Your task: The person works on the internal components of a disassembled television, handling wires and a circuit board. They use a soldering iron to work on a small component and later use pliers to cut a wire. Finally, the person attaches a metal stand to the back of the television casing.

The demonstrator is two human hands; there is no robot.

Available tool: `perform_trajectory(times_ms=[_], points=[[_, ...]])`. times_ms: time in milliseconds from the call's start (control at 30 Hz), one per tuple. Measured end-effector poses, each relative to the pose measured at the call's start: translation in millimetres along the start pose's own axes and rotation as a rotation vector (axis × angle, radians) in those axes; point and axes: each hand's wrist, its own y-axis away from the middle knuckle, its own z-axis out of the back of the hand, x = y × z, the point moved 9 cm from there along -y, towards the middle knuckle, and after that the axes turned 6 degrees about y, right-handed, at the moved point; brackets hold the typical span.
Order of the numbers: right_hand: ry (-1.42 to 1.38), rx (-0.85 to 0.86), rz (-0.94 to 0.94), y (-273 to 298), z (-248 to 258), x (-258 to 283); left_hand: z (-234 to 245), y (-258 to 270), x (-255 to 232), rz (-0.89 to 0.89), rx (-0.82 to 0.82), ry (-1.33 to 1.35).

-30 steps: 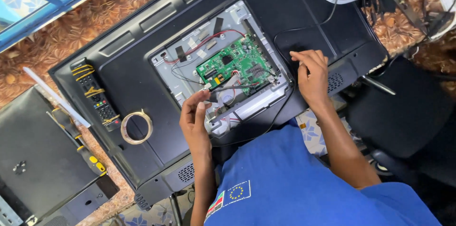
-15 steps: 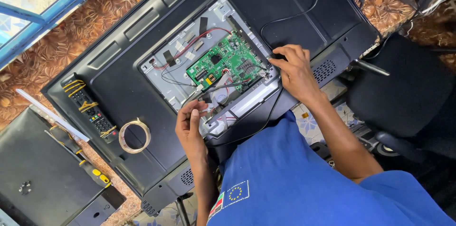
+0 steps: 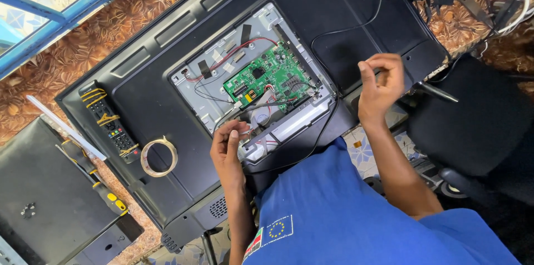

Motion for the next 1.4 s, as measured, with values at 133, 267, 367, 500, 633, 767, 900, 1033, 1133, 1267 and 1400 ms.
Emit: perform_trajectory(times_ms=[133,267,367,500,633,767,900,1033,1133,1267,1400], points=[[0.015,0.132,-0.073,2,-19,0,0,2,-3,-0.006,0.008,-0.029],[0.055,0.307,0.009,3,-43,15,-7,6,-25,-0.051,0.050,-0.309],[0.036,0.394,0.013,4,-53,19,-21,12,-28,-0.214,0.266,-0.675],[0.064,0.473,0.012,8,-61,14,-26,16,-10,-0.324,0.332,-0.862],[0.123,0.639,0.062,16,-80,11,-29,17,-13,-0.349,0.312,-0.877],[0.115,0.715,0.111,24,-105,-1,-29,16,-17,-0.352,0.301,-0.848],[0.134,0.784,0.150,31,-124,-2,-25,15,-15,-0.331,0.311,-0.806],[0.144,0.819,0.141,31,-123,-8,-25,12,-16,-0.283,0.309,-0.759],[0.157,0.831,0.134,29,-123,-6,-21,9,-11,-0.273,0.319,-0.766],[0.165,0.853,0.130,29,-123,-3,-23,10,-13,-0.281,0.317,-0.766],[0.169,0.847,0.139,27,-122,-1,-24,10,-12,-0.302,0.332,-0.787]])
